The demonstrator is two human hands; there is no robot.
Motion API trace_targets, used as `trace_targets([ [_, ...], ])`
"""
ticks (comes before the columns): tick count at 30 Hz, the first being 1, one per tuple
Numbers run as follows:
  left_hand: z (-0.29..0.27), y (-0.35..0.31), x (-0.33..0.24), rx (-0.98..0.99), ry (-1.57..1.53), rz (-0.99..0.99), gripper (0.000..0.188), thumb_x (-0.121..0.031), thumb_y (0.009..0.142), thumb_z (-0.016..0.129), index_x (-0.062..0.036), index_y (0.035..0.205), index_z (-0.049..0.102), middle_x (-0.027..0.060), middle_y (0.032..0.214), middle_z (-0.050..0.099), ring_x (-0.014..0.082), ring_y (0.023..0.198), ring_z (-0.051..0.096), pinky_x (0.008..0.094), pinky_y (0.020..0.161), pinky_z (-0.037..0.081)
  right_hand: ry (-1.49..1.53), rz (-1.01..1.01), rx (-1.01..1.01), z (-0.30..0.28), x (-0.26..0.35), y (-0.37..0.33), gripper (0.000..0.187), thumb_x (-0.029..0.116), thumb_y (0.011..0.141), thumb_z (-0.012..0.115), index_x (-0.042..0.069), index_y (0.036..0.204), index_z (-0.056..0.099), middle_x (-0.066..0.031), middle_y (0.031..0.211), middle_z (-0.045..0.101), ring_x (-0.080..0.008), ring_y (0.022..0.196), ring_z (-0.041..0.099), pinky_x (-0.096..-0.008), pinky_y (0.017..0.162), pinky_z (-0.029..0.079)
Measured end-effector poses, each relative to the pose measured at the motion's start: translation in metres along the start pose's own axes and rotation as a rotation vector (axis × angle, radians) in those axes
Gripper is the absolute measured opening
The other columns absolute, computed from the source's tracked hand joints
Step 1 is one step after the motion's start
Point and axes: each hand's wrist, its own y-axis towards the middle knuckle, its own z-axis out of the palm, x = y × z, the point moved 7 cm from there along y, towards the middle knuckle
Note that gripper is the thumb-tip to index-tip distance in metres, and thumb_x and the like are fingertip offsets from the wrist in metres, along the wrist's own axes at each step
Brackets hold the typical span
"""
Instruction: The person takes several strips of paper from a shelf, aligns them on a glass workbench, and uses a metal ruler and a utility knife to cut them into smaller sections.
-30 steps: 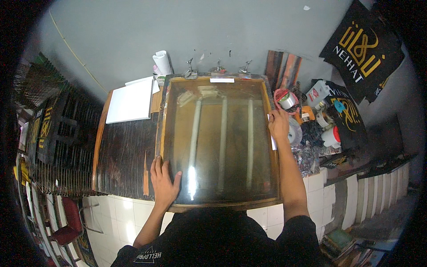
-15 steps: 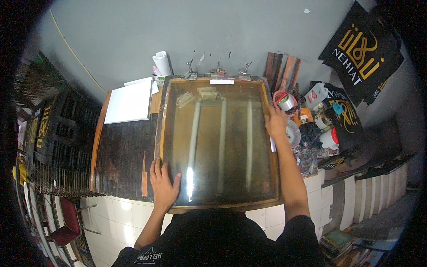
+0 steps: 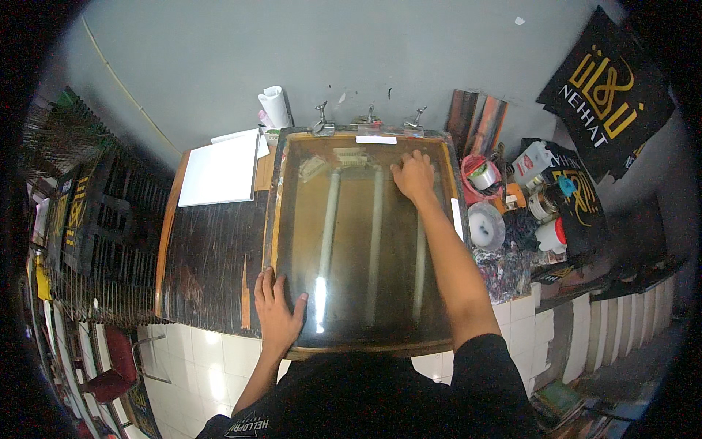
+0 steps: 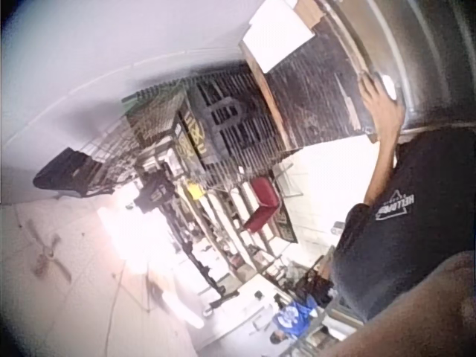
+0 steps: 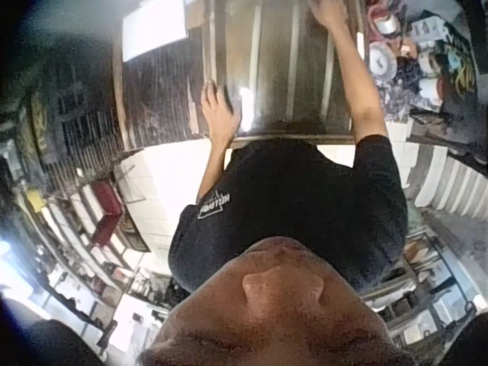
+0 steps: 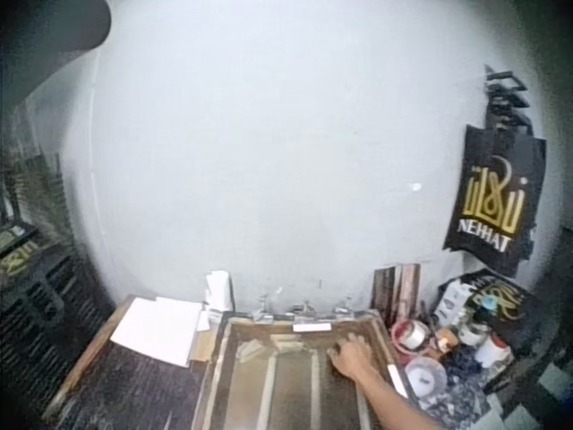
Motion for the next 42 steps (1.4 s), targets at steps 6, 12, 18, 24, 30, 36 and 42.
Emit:
trace_targets([
  [6,-0.002,0.000,-0.001,0.001,-0.014,-0.004,0.061,-0.033,0.091,0.069,0.0040,0.135,0.050,0.0310,0.153,0.037,0.0486,0.144,0.029,0.0590,0.115,0.026,0.062,0.067,-0.006,0.016,-0.005,0.040,0.048,0.042,0.092,0.066,0.009,0.128,0.068,-0.0170,0.136,0.058,-0.0384,0.125,0.054,-0.0543,0.103,0.045],
  [12,-0.002,0.001,-0.002,-0.008,-0.003,0.013,0.061,-0.032,0.090,0.070,0.0037,0.135,0.050,0.0323,0.151,0.038,0.0503,0.143,0.030,0.0595,0.113,0.027,0.078,0.137,-0.037,0.027,-0.006,0.054,0.046,0.041,0.091,0.066,0.013,0.128,0.070,-0.0175,0.141,0.056,-0.0380,0.126,0.054,-0.0544,0.104,0.043],
  [18,-0.003,0.002,-0.003,0.001,-0.017,0.015,0.063,-0.033,0.090,0.069,0.0042,0.136,0.048,0.0326,0.152,0.037,0.0503,0.143,0.029,0.0607,0.114,0.026,0.206,0.246,-0.110,0.037,-0.010,0.055,0.034,0.036,0.090,0.068,0.020,0.119,0.076,-0.0130,0.136,0.061,-0.0360,0.124,0.056,-0.0529,0.103,0.044],
  [24,-0.002,0.003,-0.005,0.044,-0.012,-0.001,0.063,-0.034,0.092,0.067,0.0046,0.137,0.047,0.0330,0.153,0.034,0.0503,0.144,0.027,0.0608,0.115,0.025,0.413,0.347,-0.082,0.054,-0.037,0.073,0.025,0.033,0.091,0.067,0.024,0.111,0.079,-0.0137,0.126,0.065,-0.0372,0.117,0.060,-0.0520,0.099,0.045],
  [30,-0.002,0.001,0.000,0.046,0.007,-0.019,0.063,-0.034,0.092,0.067,0.0048,0.137,0.047,0.0333,0.153,0.035,0.0500,0.144,0.027,0.0612,0.115,0.024,0.217,0.204,-0.365,0.043,-0.005,0.055,0.022,0.027,0.090,0.068,0.015,0.104,0.080,-0.0160,0.112,0.068,-0.0362,0.106,0.065,-0.0525,0.092,0.048],
  [36,-0.001,0.003,-0.004,0.055,0.015,-0.013,0.062,-0.035,0.093,0.066,0.0051,0.137,0.047,0.0337,0.153,0.035,0.0501,0.144,0.027,0.0611,0.115,0.024,0.314,0.264,-0.320,0.039,-0.012,0.064,0.022,0.027,0.088,0.069,0.009,0.096,0.079,-0.0188,0.105,0.073,-0.0405,0.099,0.068,-0.0476,0.089,0.053],
  [42,0.001,0.005,-0.007,0.053,0.003,0.003,0.062,-0.034,0.093,0.066,0.0052,0.136,0.047,0.0339,0.152,0.035,0.0510,0.144,0.027,0.0615,0.115,0.024,0.242,0.351,-0.111,0.040,-0.015,0.088,0.024,0.025,0.087,0.064,0.007,0.096,0.078,-0.0217,0.098,0.073,-0.0391,0.093,0.071,-0.0493,0.084,0.055],
])
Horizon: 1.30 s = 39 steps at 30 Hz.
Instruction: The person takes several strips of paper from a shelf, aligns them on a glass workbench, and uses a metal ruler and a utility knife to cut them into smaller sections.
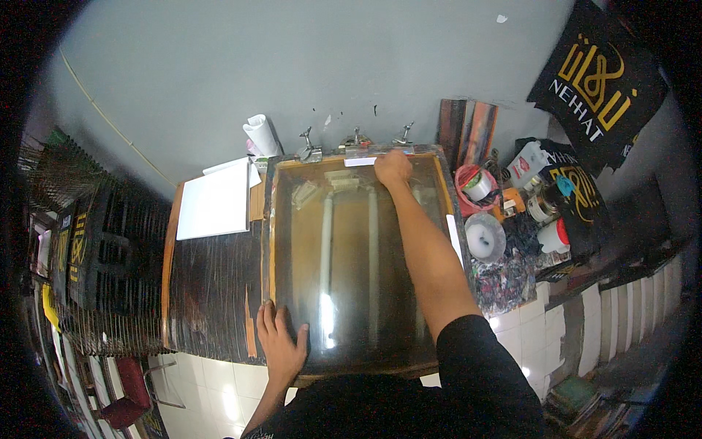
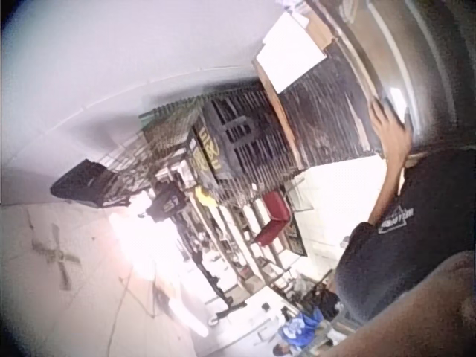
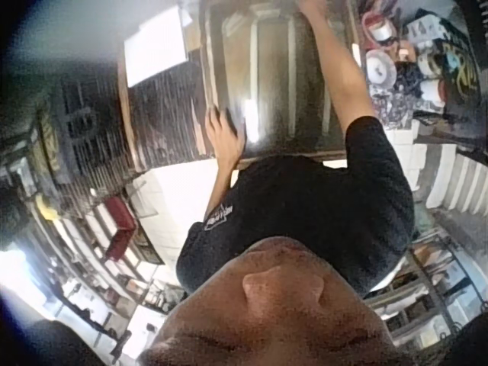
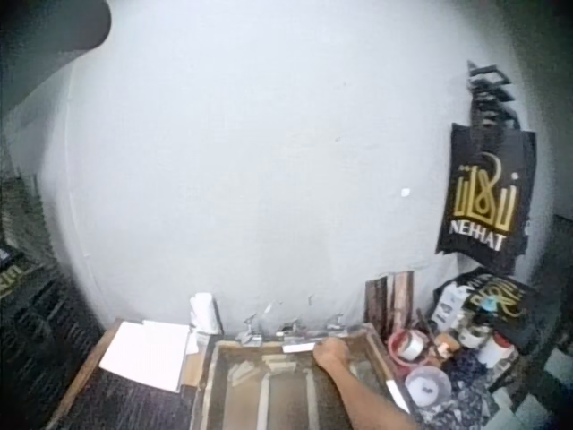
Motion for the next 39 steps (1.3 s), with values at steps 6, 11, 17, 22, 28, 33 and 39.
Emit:
trace_targets([
  [6,-0.001,-0.002,0.002,-0.015,0.013,0.000,0.062,-0.034,0.092,0.066,0.0049,0.137,0.047,0.0328,0.152,0.035,0.0507,0.144,0.028,0.0615,0.115,0.024,0.498,-0.600,-0.019,-0.036,0.055,-0.100,0.009,0.004,0.090,0.060,0.001,0.097,0.065,-0.0184,0.092,0.065,-0.0391,0.091,0.063,-0.0452,0.083,0.050],
  [11,-0.001,-0.004,0.004,-0.039,0.013,0.008,0.061,-0.033,0.092,0.067,0.0050,0.136,0.049,0.0315,0.153,0.036,0.0505,0.143,0.029,0.0607,0.115,0.025,0.691,-0.576,0.183,-0.112,0.051,-0.198,0.010,0.002,0.095,0.064,0.000,0.103,0.060,-0.0115,0.094,0.069,-0.0236,0.087,0.067,-0.0359,0.078,0.054],
  [17,0.000,-0.004,0.001,-0.034,0.009,0.010,0.061,-0.032,0.092,0.067,0.0056,0.137,0.050,0.0304,0.154,0.035,0.0491,0.144,0.028,0.0602,0.115,0.026,0.876,-0.070,0.456,-0.154,-0.089,-0.180,0.014,0.003,0.091,0.073,0.003,0.101,0.063,-0.0035,0.086,0.069,-0.0114,0.075,0.067,-0.0267,0.067,0.056],
  [22,0.001,-0.003,0.001,-0.038,0.019,0.021,0.062,-0.032,0.093,0.067,0.0059,0.138,0.049,0.0304,0.154,0.034,0.0485,0.145,0.027,0.0598,0.116,0.026,0.519,-0.011,0.532,-0.172,-0.156,-0.140,0.008,0.003,0.089,0.073,0.003,0.094,0.067,-0.0002,0.079,0.066,-0.0065,0.066,0.060,-0.0235,0.056,0.050],
  [28,0.002,-0.004,0.003,-0.017,0.014,0.006,0.062,-0.034,0.093,0.066,0.0065,0.137,0.049,0.0305,0.154,0.034,0.0484,0.145,0.027,0.0603,0.117,0.024,0.392,-0.087,0.341,-0.145,-0.168,-0.104,0.013,0.002,0.080,0.078,0.001,0.092,0.072,-0.0022,0.077,0.066,-0.0121,0.070,0.062,-0.0291,0.067,0.051],
  [33,-0.001,-0.004,0.002,-0.016,0.003,-0.009,0.062,-0.034,0.093,0.066,0.0068,0.137,0.049,0.0306,0.154,0.034,0.0482,0.146,0.026,0.0606,0.117,0.023,0.172,-0.133,0.234,-0.147,-0.155,-0.107,0.017,0.002,0.076,0.078,0.003,0.093,0.075,-0.0082,0.086,0.070,-0.0219,0.077,0.066,-0.0356,0.076,0.053],
  [39,-0.001,-0.005,0.000,-0.020,0.023,-0.011,0.062,-0.033,0.093,0.066,0.0059,0.137,0.049,0.0296,0.154,0.035,0.0476,0.145,0.027,0.0594,0.117,0.025,-0.143,-0.479,0.102,-0.143,-0.136,-0.109,0.011,0.007,0.082,0.069,0.007,0.091,0.075,-0.0150,0.097,0.069,-0.0379,0.091,0.068,-0.0470,0.083,0.053],
])
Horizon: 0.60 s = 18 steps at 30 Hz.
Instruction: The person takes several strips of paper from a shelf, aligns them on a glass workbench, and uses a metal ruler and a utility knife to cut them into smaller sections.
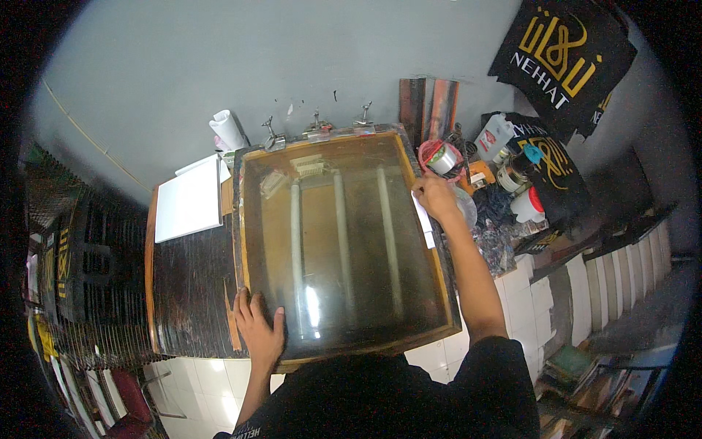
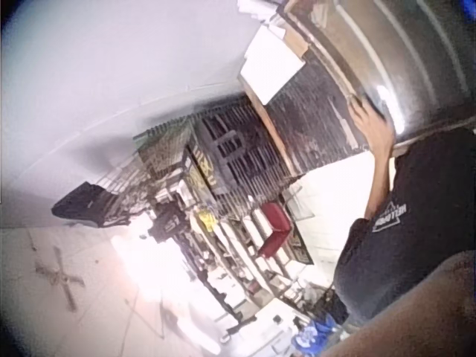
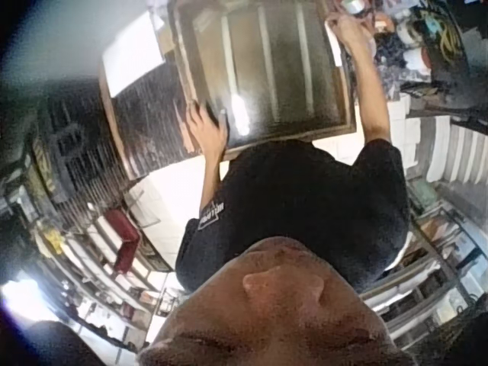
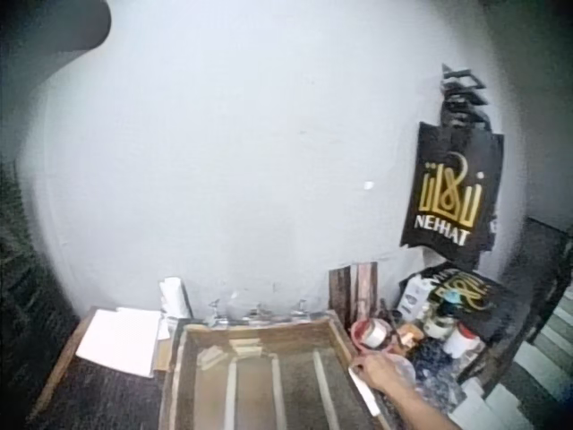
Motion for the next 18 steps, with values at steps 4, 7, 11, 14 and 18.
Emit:
trace_targets([
  [4,-0.001,0.000,-0.002,-0.014,0.001,0.010,0.061,-0.033,0.093,0.066,0.0051,0.138,0.049,0.0287,0.154,0.035,0.0472,0.145,0.028,0.0586,0.117,0.025,-0.071,-0.058,0.006,0.004,0.011,-0.003,0.011,0.011,0.091,0.062,0.001,0.092,0.067,-0.0197,0.097,0.064,-0.0403,0.098,0.064,-0.0492,0.085,0.051],
  [7,0.001,-0.001,-0.001,-0.026,0.005,0.025,0.062,-0.033,0.093,0.067,0.0050,0.138,0.049,0.0284,0.154,0.035,0.0470,0.145,0.028,0.0589,0.116,0.027,-0.055,-0.072,-0.031,-0.003,0.013,-0.024,0.014,0.012,0.095,0.059,-0.001,0.096,0.062,-0.0212,0.099,0.061,-0.0416,0.099,0.061,-0.0500,0.085,0.050],
  [11,0.000,-0.002,-0.001,-0.035,-0.004,0.024,0.061,-0.032,0.092,0.066,0.0049,0.138,0.049,0.0284,0.154,0.035,0.0470,0.145,0.029,0.0590,0.116,0.028,0.002,-0.036,-0.040,-0.036,0.031,-0.086,0.014,0.012,0.098,0.057,-0.002,0.096,0.060,-0.0211,0.098,0.060,-0.0426,0.099,0.058,-0.0505,0.084,0.048],
  [14,-0.001,-0.003,-0.003,-0.046,0.019,0.025,0.061,-0.031,0.093,0.066,0.0050,0.139,0.049,0.0285,0.154,0.035,0.0471,0.145,0.028,0.0589,0.116,0.028,0.063,0.032,-0.084,-0.076,0.057,-0.152,0.008,0.007,0.097,0.058,-0.001,0.097,0.059,-0.0207,0.098,0.059,-0.0427,0.096,0.057,-0.0500,0.082,0.048],
  [18,0.000,-0.003,-0.005,-0.052,0.057,0.044,0.061,-0.030,0.093,0.065,0.0050,0.139,0.048,0.0286,0.155,0.035,0.0473,0.145,0.028,0.0581,0.117,0.026,0.201,0.209,-0.236,-0.144,0.059,-0.233,0.004,0.001,0.096,0.056,0.001,0.099,0.058,-0.0164,0.099,0.060,-0.0352,0.093,0.060,-0.0418,0.080,0.050],
])
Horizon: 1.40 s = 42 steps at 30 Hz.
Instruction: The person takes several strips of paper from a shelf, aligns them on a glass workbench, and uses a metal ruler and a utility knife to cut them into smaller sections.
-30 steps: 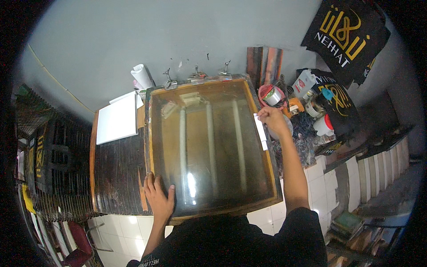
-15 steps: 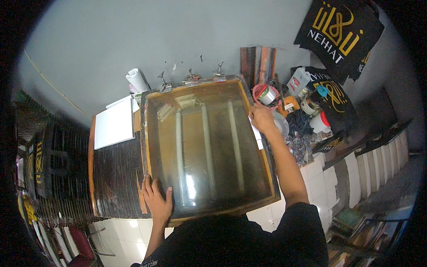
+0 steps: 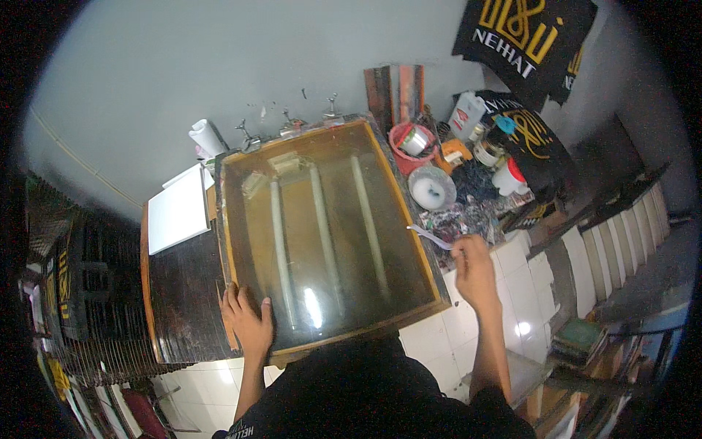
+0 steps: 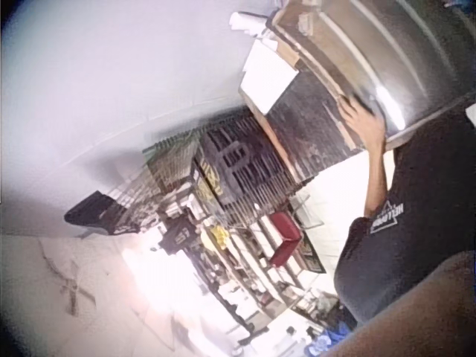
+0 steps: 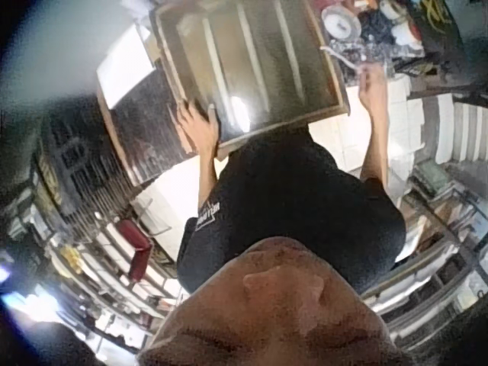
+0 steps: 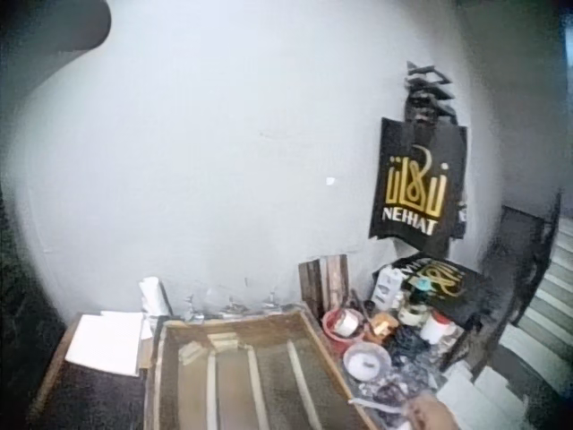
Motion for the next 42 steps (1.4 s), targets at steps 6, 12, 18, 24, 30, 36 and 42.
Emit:
trace_targets([
  [6,0.005,-0.002,0.000,-0.001,0.023,0.023,0.060,-0.029,0.094,0.063,0.0041,0.140,0.045,0.0287,0.154,0.036,0.0474,0.145,0.027,0.0575,0.118,0.024,0.354,0.469,-0.374,-0.093,-0.061,-0.051,0.012,0.011,0.100,0.063,0.000,0.106,0.066,-0.0002,0.087,0.066,-0.0100,0.079,0.061,-0.0252,0.071,0.050],
  [12,0.004,-0.003,-0.004,0.018,0.010,0.029,0.058,-0.028,0.095,0.063,0.0040,0.140,0.046,0.0282,0.155,0.034,0.0463,0.146,0.026,0.0576,0.119,0.022,0.218,0.644,-0.397,-0.087,-0.102,-0.084,0.022,0.009,0.097,0.064,-0.002,0.115,0.070,-0.0031,0.088,0.068,-0.0099,0.075,0.061,-0.0257,0.067,0.051],
  [18,0.005,-0.004,-0.003,-0.015,0.075,0.049,0.054,-0.033,0.097,0.060,-0.0005,0.139,0.048,0.0250,0.154,0.038,0.0452,0.146,0.029,0.0542,0.120,0.026,0.312,0.623,-0.403,-0.060,-0.167,-0.081,0.018,0.006,0.092,0.067,-0.003,0.106,0.073,-0.0045,0.085,0.068,-0.0118,0.072,0.063,-0.0270,0.064,0.053],
  [24,0.006,-0.002,0.000,0.000,0.054,0.004,0.058,-0.031,0.096,0.061,0.0029,0.141,0.047,0.0260,0.156,0.035,0.0464,0.146,0.027,0.0574,0.120,0.022,0.462,0.730,-0.345,-0.028,-0.227,-0.042,0.027,0.004,0.088,0.066,-0.003,0.114,0.071,-0.0029,0.085,0.068,-0.0099,0.070,0.062,-0.0251,0.056,0.052],
  [30,0.003,-0.002,-0.001,-0.041,0.029,-0.030,0.058,-0.031,0.093,0.064,0.0012,0.140,0.049,0.0246,0.155,0.037,0.0445,0.146,0.029,0.0561,0.121,0.023,0.663,0.868,-0.254,0.031,-0.322,-0.009,0.023,0.000,0.086,0.060,-0.002,0.108,0.067,-0.0066,0.079,0.066,-0.0123,0.058,0.061,-0.0265,0.048,0.049],
  [36,0.006,-0.002,0.000,-0.071,-0.002,-0.055,0.057,-0.033,0.092,0.068,-0.0036,0.139,0.053,0.0200,0.154,0.042,0.0432,0.145,0.032,0.0543,0.119,0.026,0.279,0.740,-0.161,0.052,-0.404,0.015,0.024,0.001,0.086,0.058,-0.004,0.105,0.072,-0.0091,0.073,0.069,-0.0155,0.058,0.064,-0.0310,0.053,0.050],
  [42,0.002,-0.001,0.002,-0.054,0.024,-0.096,0.056,-0.034,0.094,0.067,-0.0013,0.137,0.054,0.0188,0.153,0.042,0.0393,0.144,0.034,0.0492,0.119,0.031,0.153,0.553,-0.162,0.076,-0.441,0.021,0.027,0.002,0.090,0.058,-0.001,0.114,0.071,-0.0077,0.076,0.068,-0.0138,0.056,0.061,-0.0296,0.050,0.046],
])
